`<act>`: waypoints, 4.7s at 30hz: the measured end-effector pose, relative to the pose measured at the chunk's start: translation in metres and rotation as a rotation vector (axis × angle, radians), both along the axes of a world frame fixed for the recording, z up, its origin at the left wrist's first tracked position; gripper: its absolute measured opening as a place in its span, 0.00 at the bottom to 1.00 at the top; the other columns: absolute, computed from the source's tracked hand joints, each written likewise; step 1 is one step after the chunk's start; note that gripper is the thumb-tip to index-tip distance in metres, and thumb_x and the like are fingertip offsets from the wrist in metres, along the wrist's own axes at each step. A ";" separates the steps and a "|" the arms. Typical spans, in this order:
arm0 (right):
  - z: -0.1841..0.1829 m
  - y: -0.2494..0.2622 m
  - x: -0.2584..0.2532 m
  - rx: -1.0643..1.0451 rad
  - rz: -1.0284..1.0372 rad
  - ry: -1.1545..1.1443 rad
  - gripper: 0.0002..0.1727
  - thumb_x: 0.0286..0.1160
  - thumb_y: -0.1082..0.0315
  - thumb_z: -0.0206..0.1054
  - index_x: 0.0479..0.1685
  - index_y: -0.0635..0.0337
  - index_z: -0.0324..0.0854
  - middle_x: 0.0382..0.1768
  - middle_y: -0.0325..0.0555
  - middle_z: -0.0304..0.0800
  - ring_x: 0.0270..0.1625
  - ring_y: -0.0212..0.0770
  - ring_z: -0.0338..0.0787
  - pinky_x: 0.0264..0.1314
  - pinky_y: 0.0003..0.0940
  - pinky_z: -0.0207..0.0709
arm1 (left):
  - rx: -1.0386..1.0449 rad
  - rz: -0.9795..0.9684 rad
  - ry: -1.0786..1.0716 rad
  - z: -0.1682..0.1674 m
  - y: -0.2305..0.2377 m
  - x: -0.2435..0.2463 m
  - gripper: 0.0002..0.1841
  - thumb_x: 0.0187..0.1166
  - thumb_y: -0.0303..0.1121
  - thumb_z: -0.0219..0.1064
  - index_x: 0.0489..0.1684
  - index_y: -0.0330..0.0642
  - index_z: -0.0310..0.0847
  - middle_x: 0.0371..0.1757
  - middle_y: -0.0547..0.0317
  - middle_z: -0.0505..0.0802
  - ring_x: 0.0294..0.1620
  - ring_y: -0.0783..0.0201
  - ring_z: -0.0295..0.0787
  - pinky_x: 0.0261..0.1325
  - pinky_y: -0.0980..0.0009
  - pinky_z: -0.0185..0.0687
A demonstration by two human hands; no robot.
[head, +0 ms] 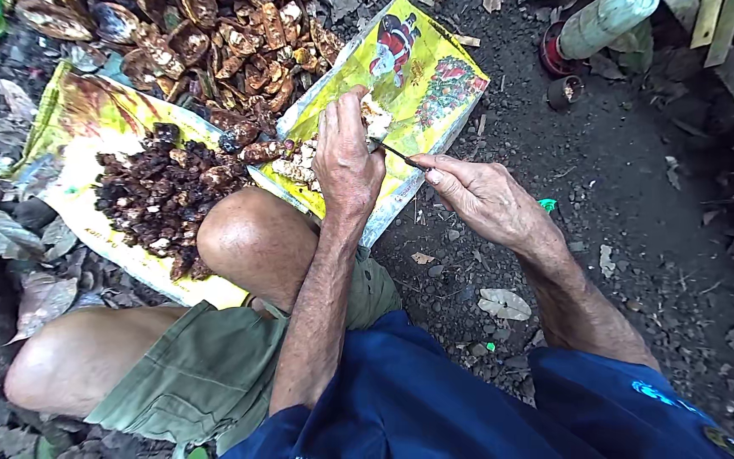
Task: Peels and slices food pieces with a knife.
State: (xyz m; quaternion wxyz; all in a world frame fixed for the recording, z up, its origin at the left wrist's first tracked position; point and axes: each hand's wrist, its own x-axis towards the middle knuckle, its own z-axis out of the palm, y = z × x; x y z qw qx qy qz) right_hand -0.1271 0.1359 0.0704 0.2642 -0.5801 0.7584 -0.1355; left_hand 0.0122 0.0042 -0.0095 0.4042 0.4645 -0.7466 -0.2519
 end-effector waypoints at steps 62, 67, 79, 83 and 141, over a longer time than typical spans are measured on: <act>-0.044 0.007 -0.013 -0.161 -0.241 -0.461 0.26 0.95 0.54 0.43 0.81 0.49 0.78 0.21 0.37 0.78 0.18 0.33 0.75 0.19 0.30 0.70 | 1.070 -0.453 0.804 -0.006 -0.008 -0.010 0.10 0.79 0.36 0.60 0.50 0.42 0.72 0.36 0.57 0.85 0.24 0.67 0.82 0.23 0.73 0.81; -0.036 0.013 -0.016 -0.164 -0.171 -0.350 0.26 0.94 0.52 0.44 0.82 0.43 0.77 0.21 0.34 0.78 0.20 0.32 0.75 0.22 0.32 0.71 | 1.045 -0.426 0.958 0.002 -0.008 -0.007 0.18 0.91 0.38 0.53 0.64 0.35 0.81 0.44 0.50 0.90 0.26 0.65 0.85 0.23 0.72 0.83; -0.019 0.009 -0.038 -0.145 0.069 -0.109 0.25 0.93 0.48 0.46 0.79 0.38 0.80 0.24 0.33 0.82 0.23 0.31 0.79 0.27 0.37 0.75 | 0.899 -0.242 0.920 0.002 -0.008 -0.008 0.12 0.91 0.36 0.57 0.44 0.37 0.80 0.30 0.53 0.88 0.17 0.65 0.83 0.15 0.71 0.81; -0.012 0.005 -0.044 -0.127 0.115 -0.106 0.26 0.92 0.48 0.46 0.78 0.40 0.81 0.23 0.31 0.81 0.21 0.28 0.76 0.25 0.33 0.72 | 0.855 -0.220 0.906 0.002 -0.009 -0.006 0.13 0.90 0.36 0.58 0.40 0.37 0.83 0.29 0.54 0.89 0.18 0.66 0.83 0.17 0.72 0.81; -0.068 -0.026 -0.006 -0.318 -0.120 -0.146 0.25 0.94 0.53 0.47 0.81 0.45 0.78 0.21 0.38 0.77 0.20 0.35 0.73 0.27 0.38 0.72 | 0.997 -0.349 0.884 0.010 -0.016 0.008 0.17 0.94 0.36 0.50 0.69 0.36 0.77 0.39 0.50 0.91 0.27 0.61 0.90 0.23 0.69 0.88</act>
